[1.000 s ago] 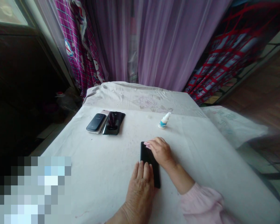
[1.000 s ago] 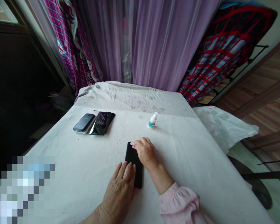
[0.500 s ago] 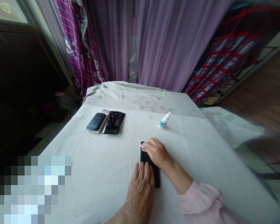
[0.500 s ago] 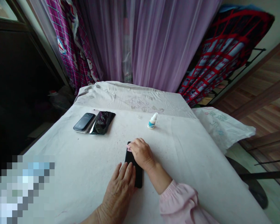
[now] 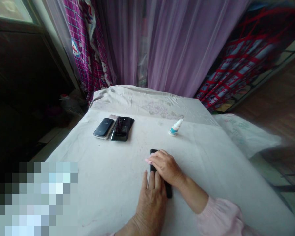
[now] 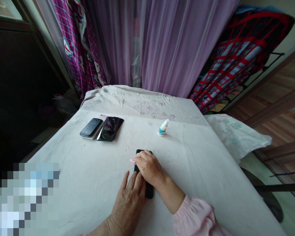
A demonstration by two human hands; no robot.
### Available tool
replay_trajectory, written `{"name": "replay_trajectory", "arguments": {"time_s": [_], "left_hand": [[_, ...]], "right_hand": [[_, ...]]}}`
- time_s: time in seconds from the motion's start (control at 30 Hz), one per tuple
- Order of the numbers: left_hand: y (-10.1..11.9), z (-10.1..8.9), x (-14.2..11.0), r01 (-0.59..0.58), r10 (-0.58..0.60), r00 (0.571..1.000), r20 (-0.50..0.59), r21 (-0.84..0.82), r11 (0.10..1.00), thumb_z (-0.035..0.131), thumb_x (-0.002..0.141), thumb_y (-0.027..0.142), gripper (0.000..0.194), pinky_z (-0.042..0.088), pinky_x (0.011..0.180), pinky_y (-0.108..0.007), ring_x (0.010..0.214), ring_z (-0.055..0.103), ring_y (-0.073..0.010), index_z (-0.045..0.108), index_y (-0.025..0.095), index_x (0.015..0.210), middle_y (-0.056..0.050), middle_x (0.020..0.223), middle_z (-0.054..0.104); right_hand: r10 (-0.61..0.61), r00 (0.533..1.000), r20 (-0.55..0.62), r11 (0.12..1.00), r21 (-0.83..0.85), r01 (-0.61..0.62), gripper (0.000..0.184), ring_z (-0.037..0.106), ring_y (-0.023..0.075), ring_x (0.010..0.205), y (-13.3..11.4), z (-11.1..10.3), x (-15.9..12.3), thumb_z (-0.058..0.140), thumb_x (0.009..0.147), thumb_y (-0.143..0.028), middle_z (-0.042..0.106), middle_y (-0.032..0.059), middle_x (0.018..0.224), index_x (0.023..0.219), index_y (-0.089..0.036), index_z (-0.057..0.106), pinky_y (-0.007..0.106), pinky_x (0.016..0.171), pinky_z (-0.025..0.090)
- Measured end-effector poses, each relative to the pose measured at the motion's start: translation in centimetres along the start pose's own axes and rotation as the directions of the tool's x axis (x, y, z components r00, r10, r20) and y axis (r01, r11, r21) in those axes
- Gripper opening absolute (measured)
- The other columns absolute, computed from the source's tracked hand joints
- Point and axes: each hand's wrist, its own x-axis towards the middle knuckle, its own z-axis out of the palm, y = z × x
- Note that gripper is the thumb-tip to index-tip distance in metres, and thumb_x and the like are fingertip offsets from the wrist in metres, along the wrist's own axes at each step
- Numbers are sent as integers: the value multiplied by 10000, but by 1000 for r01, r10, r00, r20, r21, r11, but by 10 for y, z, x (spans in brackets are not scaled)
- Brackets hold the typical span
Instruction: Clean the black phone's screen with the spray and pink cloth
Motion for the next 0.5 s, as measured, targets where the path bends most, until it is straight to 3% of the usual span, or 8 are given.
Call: {"name": "replay_trajectory", "arguments": {"time_s": [0.1,0.3,0.5], "left_hand": [[1,0,-1,2,-2,1000,4,15,1000,550,903,289,372,481,1002,-445,1090,604,-261,650,79,1193,-122,1159,667],[1,1,-4,-12,12,1000,24,20,1000,521,924,281,334,476,1005,-444,1117,602,-250,666,115,1175,-119,1192,665],[1,2,-3,-14,13,999,30,19,1000,541,916,302,376,479,1003,-444,1108,603,-260,644,89,1208,-130,1195,660]], "right_hand": [[10,1000,-13,1000,-8,-10,176,591,189,859,7,2,4,536,917,-141,673,51,875,925,-222,691,317,785,493],[146,987,-70,983,-105,-153,148,589,191,791,30,15,26,583,894,-157,659,45,788,847,-220,708,312,750,484],[-18,999,-40,999,46,19,198,600,173,860,13,2,7,531,923,-141,687,36,884,950,-238,701,302,801,499]]}}
